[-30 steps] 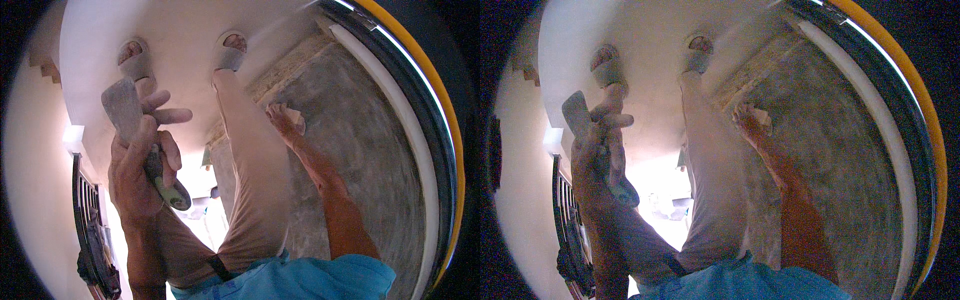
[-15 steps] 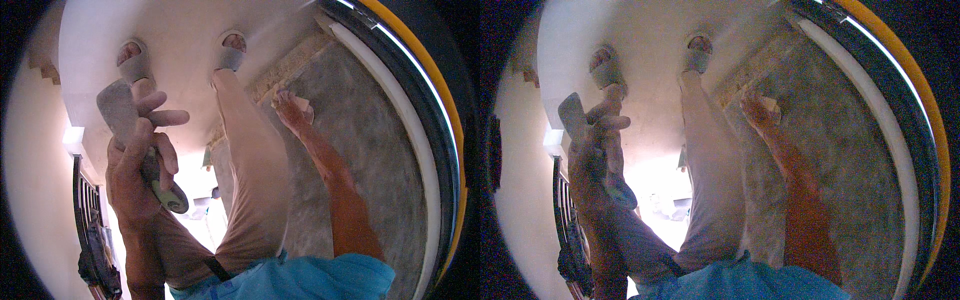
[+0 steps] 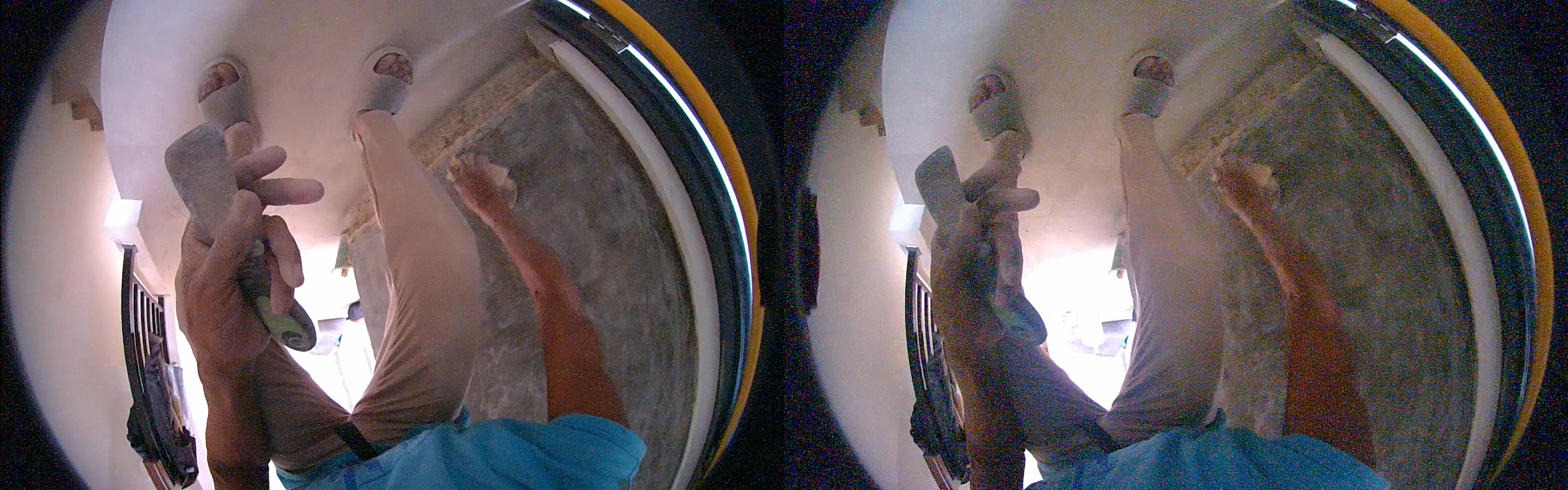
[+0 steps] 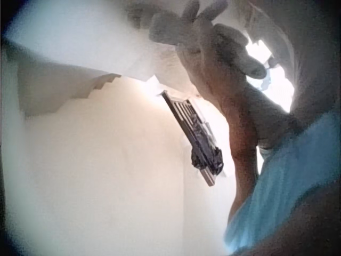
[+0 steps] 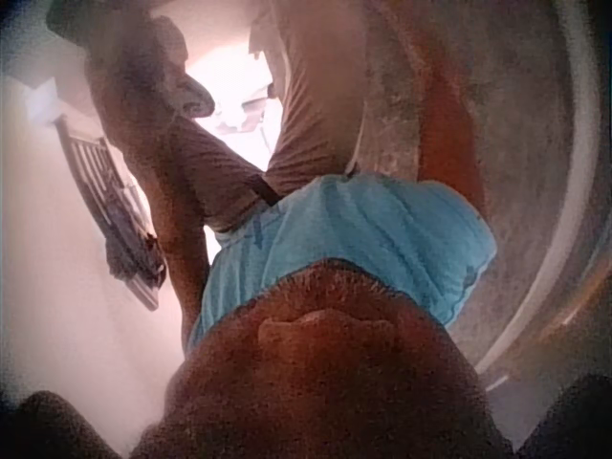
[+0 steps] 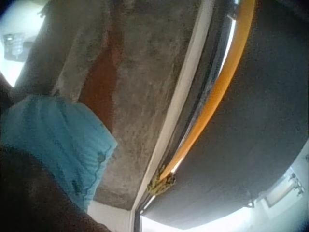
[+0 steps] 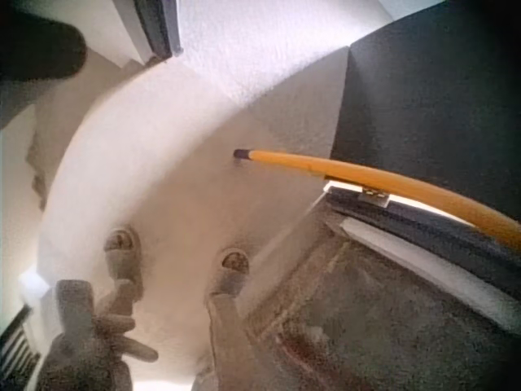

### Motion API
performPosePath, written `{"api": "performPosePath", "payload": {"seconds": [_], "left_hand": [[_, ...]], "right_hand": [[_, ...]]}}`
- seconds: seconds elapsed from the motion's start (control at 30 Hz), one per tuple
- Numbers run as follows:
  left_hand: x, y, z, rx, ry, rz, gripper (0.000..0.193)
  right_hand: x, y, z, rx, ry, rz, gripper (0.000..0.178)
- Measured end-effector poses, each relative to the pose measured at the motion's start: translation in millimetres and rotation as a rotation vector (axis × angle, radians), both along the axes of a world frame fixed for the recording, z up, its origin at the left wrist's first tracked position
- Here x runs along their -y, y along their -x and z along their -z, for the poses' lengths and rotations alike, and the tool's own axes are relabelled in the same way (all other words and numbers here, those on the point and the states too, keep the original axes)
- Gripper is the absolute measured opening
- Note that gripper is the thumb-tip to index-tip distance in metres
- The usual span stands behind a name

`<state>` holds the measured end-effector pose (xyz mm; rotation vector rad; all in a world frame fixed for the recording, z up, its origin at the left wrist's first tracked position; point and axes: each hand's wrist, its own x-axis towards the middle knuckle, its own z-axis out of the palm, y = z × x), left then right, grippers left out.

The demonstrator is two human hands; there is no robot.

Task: The person smooths a freshly plastered wall using a sanding block in their right hand and a trowel in their left hand. They work on the upper section of the wall near the ceiling and then move to the lower section near the floor, repeatedly rubbing the surface to even it out.

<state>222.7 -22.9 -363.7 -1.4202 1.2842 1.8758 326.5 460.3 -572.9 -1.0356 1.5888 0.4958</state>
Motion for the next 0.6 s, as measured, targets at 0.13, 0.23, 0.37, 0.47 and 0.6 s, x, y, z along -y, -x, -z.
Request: {"api": "performPosePath", "payload": {"seconds": [0.13,0.23,0.37,0.47,0.6], "left_hand": [[1.7,-2.7,3.8,-0.145,-0.031,0.025,0.061],[-3.6,12.9,-5.2,0.097,0.193,0.15,0.06],[-9.2,25.2,-4.0,0.207,0.237,0.028,0.059],[0.7,16.9,-6.2,0.179,0.131,0.03,0.058],[-6.2,21.7,-8.7,0.0,-0.09,-0.072,0.058]], "right_hand": [[-82.1,40.3,39.0,-0.288,0.3,0.121,0.046],[-33.4,69.5,36.1,-0.417,0.107,0.04,0.042],[-39.2,-6.0,8.3,-0.218,0.106,0.063,0.039],[12.2,3.1,-8.3,0.041,0.04,0.128,0.038],[-114.0,35.9,30.3,-0.34,0.332,0.373,0.041]]}}
